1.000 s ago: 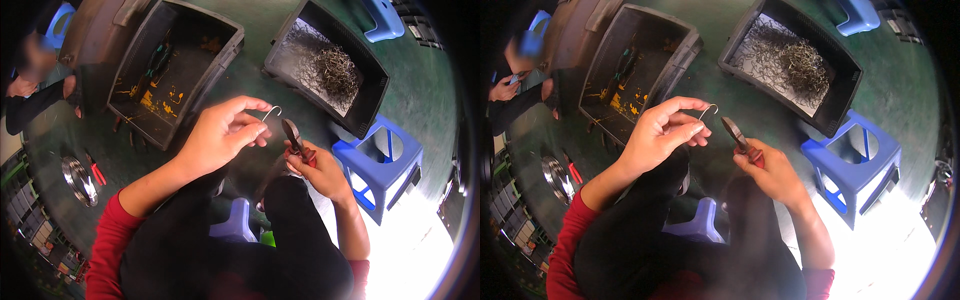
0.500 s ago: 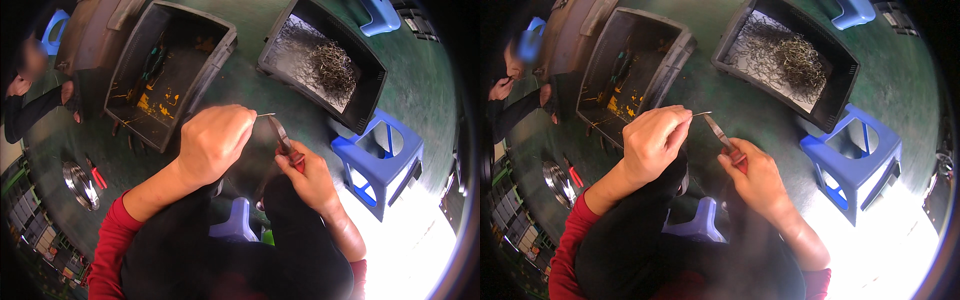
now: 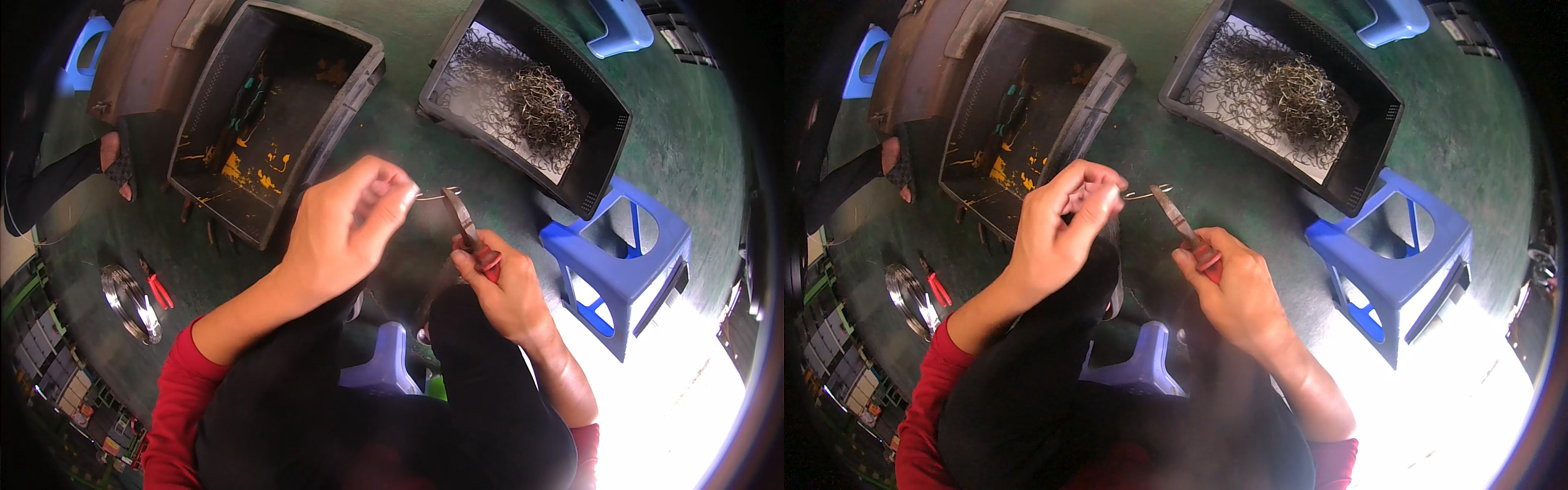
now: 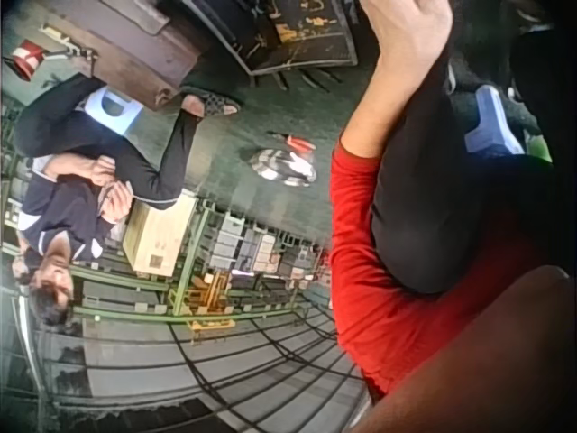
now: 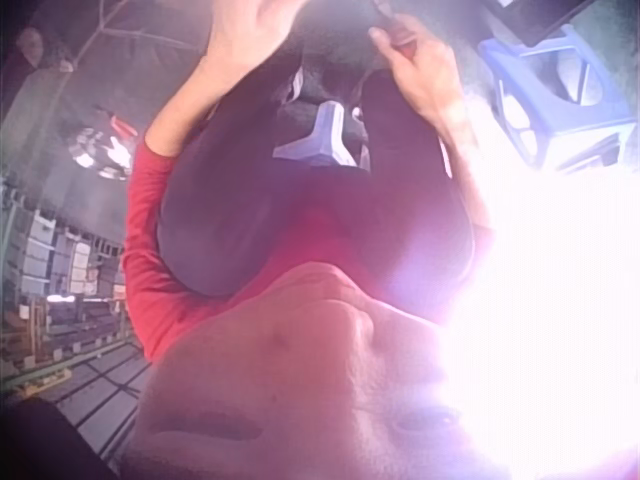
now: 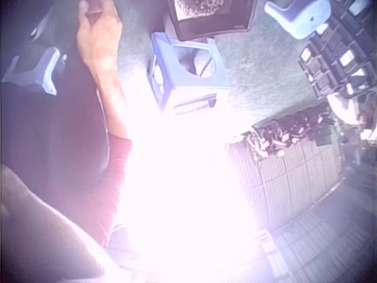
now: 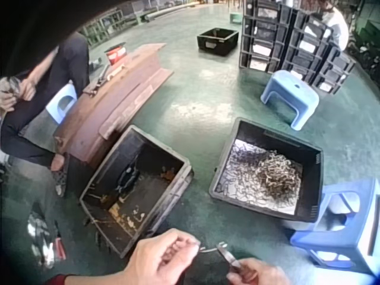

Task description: The person sits on a low stool and repeatedly bends small metal wires into looped shapes using pliers. They pick wires from a nearby bin, shape them with the pliers, and place the finished pieces into a second bin. The process is continuous and repetitive.

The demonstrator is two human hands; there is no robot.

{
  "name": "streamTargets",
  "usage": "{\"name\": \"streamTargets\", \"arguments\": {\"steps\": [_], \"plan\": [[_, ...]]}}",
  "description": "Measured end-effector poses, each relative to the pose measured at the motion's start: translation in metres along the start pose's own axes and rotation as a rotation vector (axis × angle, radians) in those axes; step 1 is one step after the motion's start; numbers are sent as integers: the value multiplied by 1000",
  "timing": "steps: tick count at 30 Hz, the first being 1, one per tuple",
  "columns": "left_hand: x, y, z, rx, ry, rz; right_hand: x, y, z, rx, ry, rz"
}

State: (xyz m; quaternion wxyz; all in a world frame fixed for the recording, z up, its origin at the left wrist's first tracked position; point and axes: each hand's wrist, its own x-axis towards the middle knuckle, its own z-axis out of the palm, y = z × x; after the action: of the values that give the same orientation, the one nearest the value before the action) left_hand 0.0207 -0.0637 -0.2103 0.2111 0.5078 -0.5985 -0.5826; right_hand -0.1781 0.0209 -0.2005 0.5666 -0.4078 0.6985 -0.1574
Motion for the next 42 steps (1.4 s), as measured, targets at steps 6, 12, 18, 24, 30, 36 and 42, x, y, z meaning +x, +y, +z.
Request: {"name": "streamTargets", "arguments": {"steps": [6, 12, 18, 24, 30, 36, 42], "plan": [[11, -7, -7, -611, -426, -430, -1, -2, -1, -41, 5, -32], [5, -8, 4, -897, -337, -585, 9, 11, 10, -143, 175, -152], [-1, -4, 11, -963, -263, -642, 17, 23, 14, -231, 244, -243], [-4, -5, 16, -1019, -252, -684, 20, 28, 17, -282, 283, -292], [-5, -10, 17, -1120, -283, -732, 21, 36, 19, -331, 376, -386], [-2, -12, 16, -965, -332, -610, 25, 40, 11, -299, 333, -441], [0, -15, 11, -505, -379, -237, 19, 44, 2, -324, 294, -519]]}}
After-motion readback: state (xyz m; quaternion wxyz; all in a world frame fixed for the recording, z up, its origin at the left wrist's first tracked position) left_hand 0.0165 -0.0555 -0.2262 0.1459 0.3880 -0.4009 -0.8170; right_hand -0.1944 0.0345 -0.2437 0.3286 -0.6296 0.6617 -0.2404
